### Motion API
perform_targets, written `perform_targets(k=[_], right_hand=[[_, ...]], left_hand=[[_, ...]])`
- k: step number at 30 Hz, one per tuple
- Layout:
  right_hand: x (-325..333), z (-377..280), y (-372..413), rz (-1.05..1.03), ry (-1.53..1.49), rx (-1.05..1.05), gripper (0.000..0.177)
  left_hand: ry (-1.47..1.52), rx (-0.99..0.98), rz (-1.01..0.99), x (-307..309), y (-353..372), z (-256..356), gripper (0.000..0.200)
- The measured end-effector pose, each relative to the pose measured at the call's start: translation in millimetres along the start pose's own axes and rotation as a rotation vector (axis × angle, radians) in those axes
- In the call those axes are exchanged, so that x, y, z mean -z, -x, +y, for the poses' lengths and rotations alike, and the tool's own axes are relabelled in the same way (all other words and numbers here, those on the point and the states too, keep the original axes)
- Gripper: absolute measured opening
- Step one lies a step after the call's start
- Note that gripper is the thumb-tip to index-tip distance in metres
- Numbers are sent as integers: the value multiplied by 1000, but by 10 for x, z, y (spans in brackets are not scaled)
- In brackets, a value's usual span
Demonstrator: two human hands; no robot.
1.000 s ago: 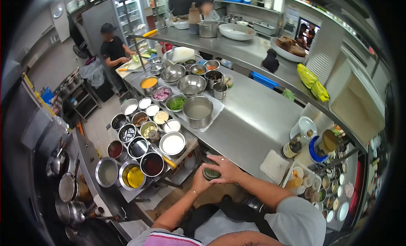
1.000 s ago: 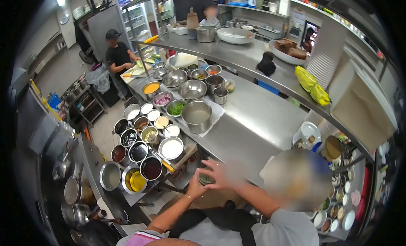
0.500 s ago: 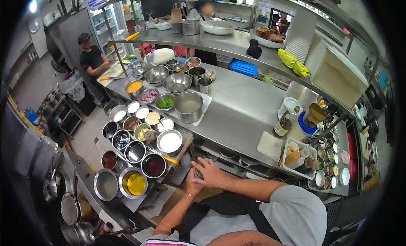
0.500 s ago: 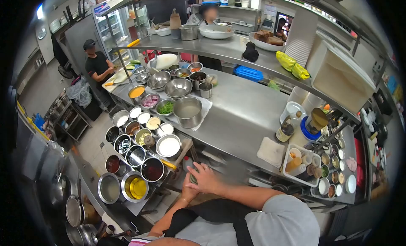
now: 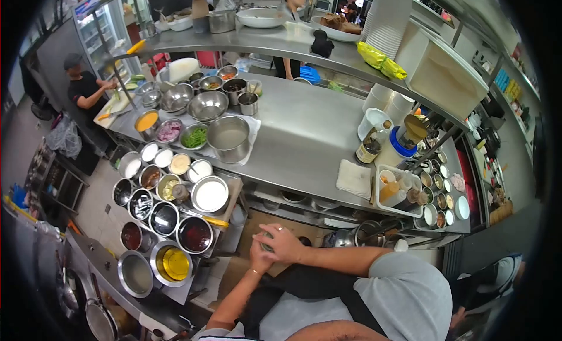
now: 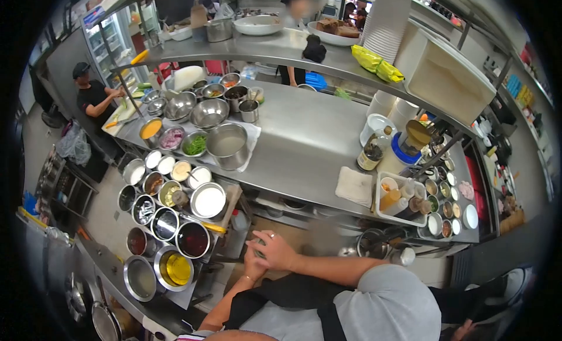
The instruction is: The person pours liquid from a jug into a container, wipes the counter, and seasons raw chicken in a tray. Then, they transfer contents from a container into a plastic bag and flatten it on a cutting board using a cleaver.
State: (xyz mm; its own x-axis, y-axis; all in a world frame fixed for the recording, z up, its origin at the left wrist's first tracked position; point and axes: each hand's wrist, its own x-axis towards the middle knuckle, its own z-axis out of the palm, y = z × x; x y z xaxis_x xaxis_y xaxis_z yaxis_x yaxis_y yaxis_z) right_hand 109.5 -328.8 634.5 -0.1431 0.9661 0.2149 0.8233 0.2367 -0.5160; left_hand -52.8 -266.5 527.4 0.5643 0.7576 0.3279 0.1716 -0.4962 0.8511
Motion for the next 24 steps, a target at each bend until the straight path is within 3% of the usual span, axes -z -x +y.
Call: perform_targets(k=[2,3,5,6,7,9,11,12,14,18,24], right_hand=[[212,-137,23,87,98,-37,66],[232,118,99,103,77,-31,78],[606,665,265,156,109,-77,79],[783,958,376,184,147,-200,77],[1016,1224,472,124,-25,-513,80],[1177,2198,929,362,308,-538,87],[1405,2786,1248,303,638,-603,80],[1328,3150,1481,224,639,-667,81],[1079,3354,1500,55,680,-840,85],[947,3546,771,75,593,-811,88],[299,3931,-1251,236,640,-542,84]], left_hand=[[176,140,1,-128,-25,-21,86],[191,183,2,-222,-31,-113,85],[244,282,-19,-311,98,-220,85],[245,357,-30,-339,174,-212,85],[198,339,-7,-372,147,-245,85],[142,367,20,-440,44,-330,84],[178,473,50,-487,68,-308,84],[172,527,52,-499,69,-306,84],[97,433,74,-521,10,-361,87],[154,589,107,-651,157,-500,91],[107,687,226,-841,337,-586,92]])
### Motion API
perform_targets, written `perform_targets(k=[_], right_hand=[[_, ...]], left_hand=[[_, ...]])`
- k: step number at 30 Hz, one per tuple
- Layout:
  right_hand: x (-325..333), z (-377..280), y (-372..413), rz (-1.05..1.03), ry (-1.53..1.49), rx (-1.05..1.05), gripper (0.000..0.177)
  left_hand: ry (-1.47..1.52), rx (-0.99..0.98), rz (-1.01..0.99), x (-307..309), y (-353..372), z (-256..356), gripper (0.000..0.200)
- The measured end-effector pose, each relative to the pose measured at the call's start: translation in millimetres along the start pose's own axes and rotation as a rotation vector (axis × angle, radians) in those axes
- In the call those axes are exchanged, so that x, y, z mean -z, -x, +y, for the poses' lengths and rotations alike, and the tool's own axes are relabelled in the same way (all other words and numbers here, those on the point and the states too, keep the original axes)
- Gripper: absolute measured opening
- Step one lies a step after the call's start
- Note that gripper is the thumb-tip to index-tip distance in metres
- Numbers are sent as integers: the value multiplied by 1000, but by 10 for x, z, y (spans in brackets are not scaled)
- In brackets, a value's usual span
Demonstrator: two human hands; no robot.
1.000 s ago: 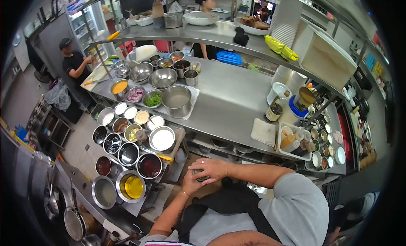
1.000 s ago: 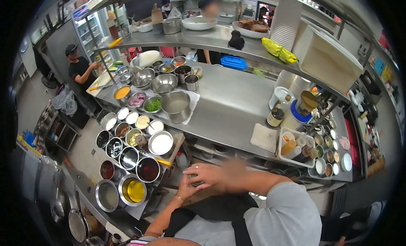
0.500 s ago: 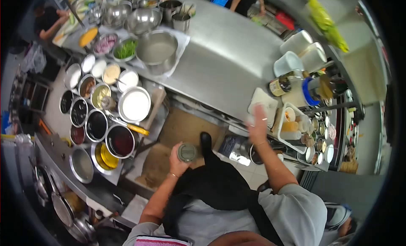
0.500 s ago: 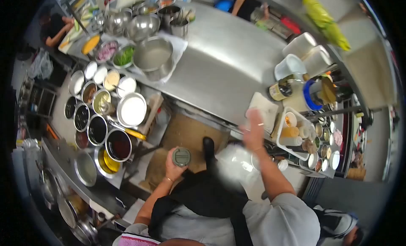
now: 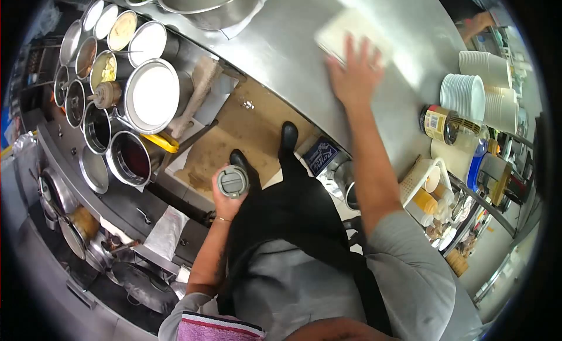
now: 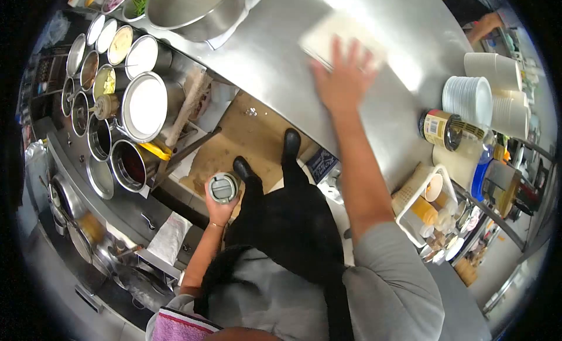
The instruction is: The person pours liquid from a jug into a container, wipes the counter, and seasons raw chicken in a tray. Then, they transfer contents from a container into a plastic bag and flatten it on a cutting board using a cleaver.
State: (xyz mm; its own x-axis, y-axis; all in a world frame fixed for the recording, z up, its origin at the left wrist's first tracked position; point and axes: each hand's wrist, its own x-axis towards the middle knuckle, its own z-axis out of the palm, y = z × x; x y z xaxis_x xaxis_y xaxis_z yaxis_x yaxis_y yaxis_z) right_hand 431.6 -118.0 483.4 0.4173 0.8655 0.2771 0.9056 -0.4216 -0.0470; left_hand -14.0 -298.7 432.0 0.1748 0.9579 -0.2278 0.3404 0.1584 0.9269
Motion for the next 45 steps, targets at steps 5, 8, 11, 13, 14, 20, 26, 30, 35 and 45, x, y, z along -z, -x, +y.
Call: perform_targets(k=[5,8,11,13,14,20,26,30,35,45], right_hand=[[346,-1418,167,-143,-358,230,88],[560,-1123,633,-236,-378,303,90],[885,-372,1216,-372,-191,158,91],[1000,267,1694,-396,-77,48,92],[1074,578,1908,-379,-35,0,91],[824,1269,1484,-269,-5,-16,75],[-90,354,-200,-167,80,-176,81],[98,-1159,-2,-207,90,224,95],[488,-1215,439,-308,50,567,109],[988,1463,2017,-310,-71,294,107]], left_hand=[[53,220,24,-81,7,35,88],[41,227,15,-103,-69,64,85],[-35,144,-32,-3,-103,-48,86],[28,152,-42,45,-127,-46,86],[79,160,-55,69,-149,-33,87],[36,99,-66,344,-63,-161,90],[41,13,4,506,159,-298,90],[-3,-21,51,426,236,-467,87],[-21,-59,57,233,-8,-603,83],[58,-106,70,-952,-1638,-668,83]])
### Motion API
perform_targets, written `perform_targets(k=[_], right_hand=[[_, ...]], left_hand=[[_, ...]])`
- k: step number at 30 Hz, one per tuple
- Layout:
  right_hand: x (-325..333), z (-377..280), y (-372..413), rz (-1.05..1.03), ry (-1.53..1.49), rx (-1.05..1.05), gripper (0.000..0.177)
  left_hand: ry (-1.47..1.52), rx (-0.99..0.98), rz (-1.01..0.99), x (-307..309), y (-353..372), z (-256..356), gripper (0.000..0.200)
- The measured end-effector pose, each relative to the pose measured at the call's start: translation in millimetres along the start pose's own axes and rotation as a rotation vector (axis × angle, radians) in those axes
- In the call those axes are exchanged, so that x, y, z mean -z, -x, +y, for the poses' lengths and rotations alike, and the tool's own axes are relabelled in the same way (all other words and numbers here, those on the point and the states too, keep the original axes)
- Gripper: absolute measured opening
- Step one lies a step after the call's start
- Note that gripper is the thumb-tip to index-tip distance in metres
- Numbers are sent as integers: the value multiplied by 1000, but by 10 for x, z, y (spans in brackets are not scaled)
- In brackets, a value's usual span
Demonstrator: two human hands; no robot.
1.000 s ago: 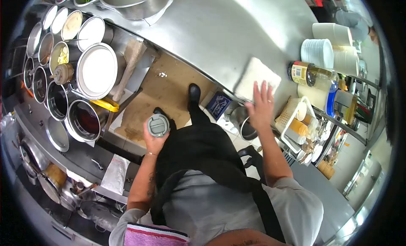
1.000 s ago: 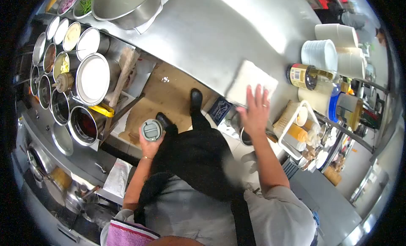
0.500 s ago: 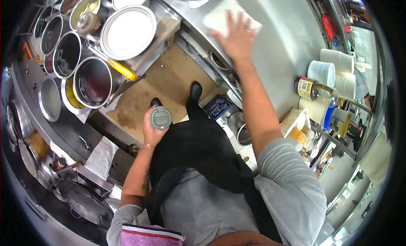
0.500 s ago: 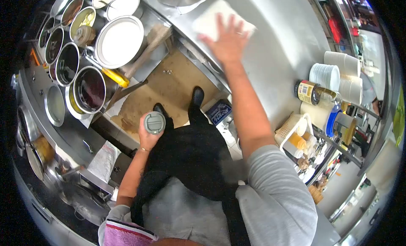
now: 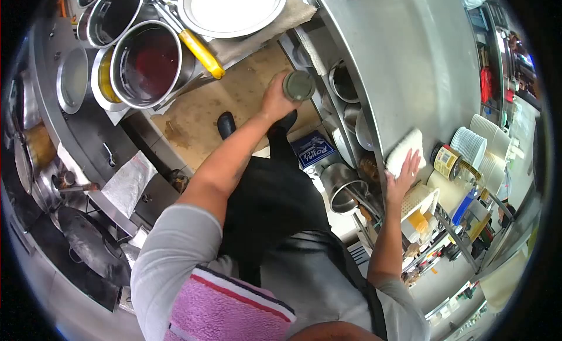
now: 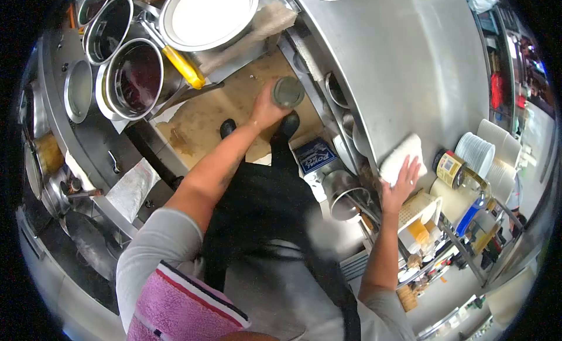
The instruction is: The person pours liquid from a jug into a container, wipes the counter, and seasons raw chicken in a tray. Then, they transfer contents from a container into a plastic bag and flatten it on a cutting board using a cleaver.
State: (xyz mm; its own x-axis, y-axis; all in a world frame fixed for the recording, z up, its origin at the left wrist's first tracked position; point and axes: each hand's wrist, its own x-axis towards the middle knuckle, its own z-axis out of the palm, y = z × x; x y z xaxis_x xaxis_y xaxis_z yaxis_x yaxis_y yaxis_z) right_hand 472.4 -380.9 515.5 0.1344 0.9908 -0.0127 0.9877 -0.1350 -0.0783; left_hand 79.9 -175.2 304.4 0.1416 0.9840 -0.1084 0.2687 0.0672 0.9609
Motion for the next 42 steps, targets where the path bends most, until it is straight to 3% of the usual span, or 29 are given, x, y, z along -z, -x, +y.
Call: perform_targets(k=[4,8,12,14,15,17,21,23,25,26,33,36,37,39,42], right_hand=[[1,67,72,-18,-21,-144,125],[-16,106,80,-14,-31,-137,123],[6,45,44,-27,-59,-173,124],[7,31,44,-33,-63,-184,124],[7,27,39,-30,-61,-184,123],[-1,33,49,-26,-57,-188,123],[-18,60,29,-13,-50,-177,121],[-19,50,39,-8,-50,-179,121],[14,37,46,-35,-43,-208,120],[11,77,63,-48,-18,-204,121],[99,80,61,-43,-3,-226,128],[138,139,90,-19,-251,-302,113],[152,26,6,3,-230,-362,107],[-24,-25,-154,-51,124,-405,87],[10,-30,-722,24,58,-411,85]], left_hand=[[94,-57,56,-598,-772,-185,81],[44,-143,143,-1040,-1417,-329,81],[-67,-95,94,-1573,-1959,-841,79],[1085,220,-86,-1803,-2138,-1023,62],[1085,226,-88,-1911,-2260,-1207,62],[1042,59,-160,-2146,-2394,-1606,48],[998,51,-150,-2176,-2417,-1723,47],[738,-83,-62,-2166,-2364,-1745,50],[1429,679,48,-1862,-2231,-986,44],[1274,397,-115,-2227,-2400,-1836,45],[1072,282,-352,-1907,-2376,-1431,49],[835,182,-436,-1811,-2237,-1228,52],[715,126,-454,-1774,-2183,-1157,53],[355,-35,-487,-1460,-1986,-998,55],[-103,-453,-685,-542,-1551,-661,58]])
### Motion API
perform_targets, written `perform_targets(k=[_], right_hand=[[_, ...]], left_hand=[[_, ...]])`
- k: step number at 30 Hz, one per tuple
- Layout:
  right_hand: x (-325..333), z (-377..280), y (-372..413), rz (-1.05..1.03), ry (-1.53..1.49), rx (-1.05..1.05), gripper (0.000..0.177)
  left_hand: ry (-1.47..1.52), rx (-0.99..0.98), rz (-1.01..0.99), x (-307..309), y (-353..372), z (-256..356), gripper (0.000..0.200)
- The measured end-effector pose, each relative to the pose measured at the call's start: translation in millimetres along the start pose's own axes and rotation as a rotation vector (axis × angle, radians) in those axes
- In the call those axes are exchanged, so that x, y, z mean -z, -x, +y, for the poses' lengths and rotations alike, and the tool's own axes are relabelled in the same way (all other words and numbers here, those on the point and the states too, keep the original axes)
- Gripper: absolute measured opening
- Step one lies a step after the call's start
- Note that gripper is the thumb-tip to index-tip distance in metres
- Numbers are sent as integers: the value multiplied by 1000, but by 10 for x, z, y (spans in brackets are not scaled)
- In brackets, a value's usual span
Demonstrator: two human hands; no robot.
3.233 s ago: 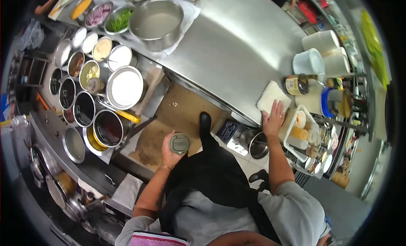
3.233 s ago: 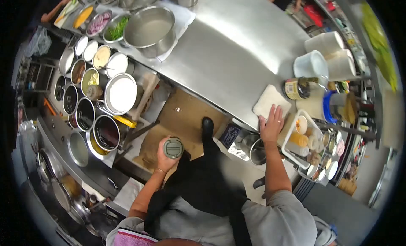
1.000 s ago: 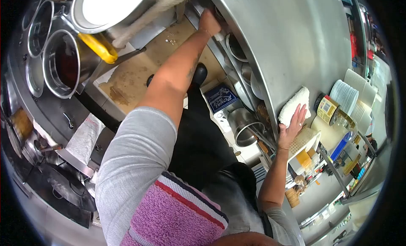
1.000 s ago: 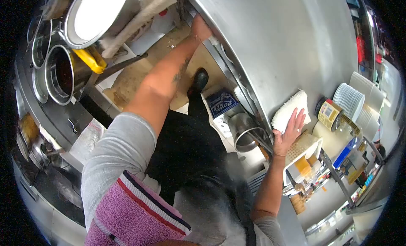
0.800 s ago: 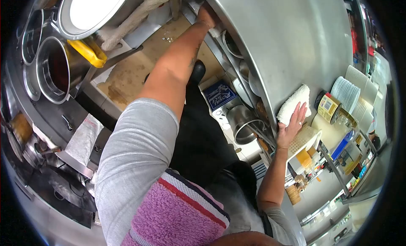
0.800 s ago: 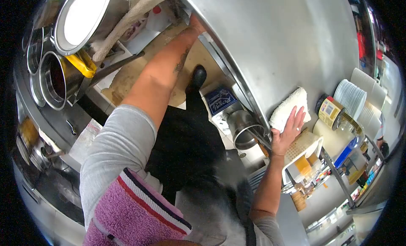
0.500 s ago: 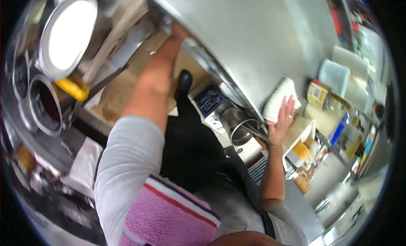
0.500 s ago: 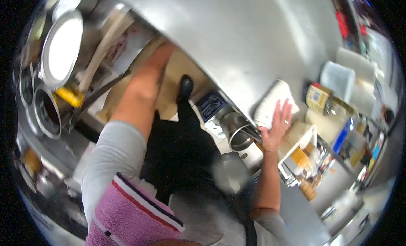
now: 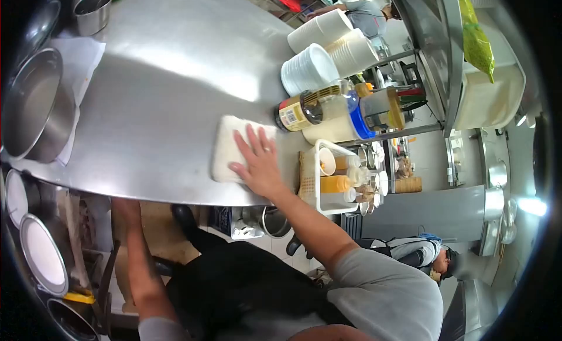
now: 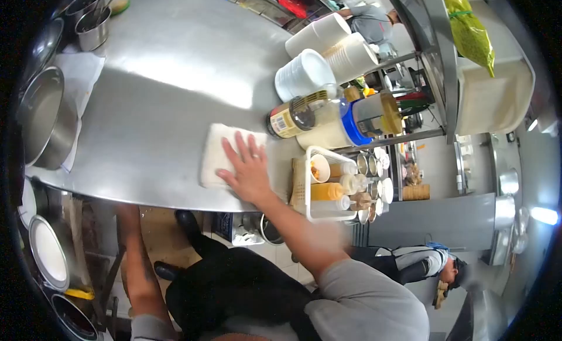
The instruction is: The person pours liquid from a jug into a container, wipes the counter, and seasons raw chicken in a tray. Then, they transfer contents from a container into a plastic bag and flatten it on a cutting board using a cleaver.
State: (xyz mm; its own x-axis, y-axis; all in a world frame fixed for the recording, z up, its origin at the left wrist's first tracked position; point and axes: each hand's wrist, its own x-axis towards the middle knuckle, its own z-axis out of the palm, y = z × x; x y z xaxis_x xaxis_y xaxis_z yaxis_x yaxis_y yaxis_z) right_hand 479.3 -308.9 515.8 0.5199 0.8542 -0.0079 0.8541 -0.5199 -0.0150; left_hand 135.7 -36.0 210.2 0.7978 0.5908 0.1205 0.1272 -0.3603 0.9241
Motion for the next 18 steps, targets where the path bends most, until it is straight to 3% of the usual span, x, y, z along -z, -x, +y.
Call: perform_targets(k=[1,3,4,5,6,8,9,11,12,14,18], right_hand=[[-37,-34,-230,42,0,15,83],[-93,-150,-763,130,-1,-3,82],[-174,-255,-1020,176,-8,-14,82],[-253,-387,-1242,264,27,-2,80],[-246,-600,-1424,291,-24,-8,78],[-199,-1065,-1602,276,-89,29,75],[-275,-1335,-1534,271,-124,12,75],[-224,-1773,-1335,250,-194,209,77],[-139,-1831,-1105,257,-209,204,77],[-60,-1923,-671,170,-314,371,79],[56,-993,-5,141,-173,286,77]], left_hand=[[-61,529,541,-678,268,234,62],[-164,212,600,-995,1116,119,71],[-307,310,452,-1171,1759,-24,79],[-212,378,401,-1102,1891,668,82],[77,650,347,-1101,2129,1107,82],[-16,629,319,-1213,2671,1426,87],[176,780,290,-1176,2789,1713,87],[155,707,279,-1134,2981,2100,86],[138,704,278,-1051,3042,2247,86],[93,750,145,-885,3104,2496,86],[0,664,136,-438,3146,2816,83]])
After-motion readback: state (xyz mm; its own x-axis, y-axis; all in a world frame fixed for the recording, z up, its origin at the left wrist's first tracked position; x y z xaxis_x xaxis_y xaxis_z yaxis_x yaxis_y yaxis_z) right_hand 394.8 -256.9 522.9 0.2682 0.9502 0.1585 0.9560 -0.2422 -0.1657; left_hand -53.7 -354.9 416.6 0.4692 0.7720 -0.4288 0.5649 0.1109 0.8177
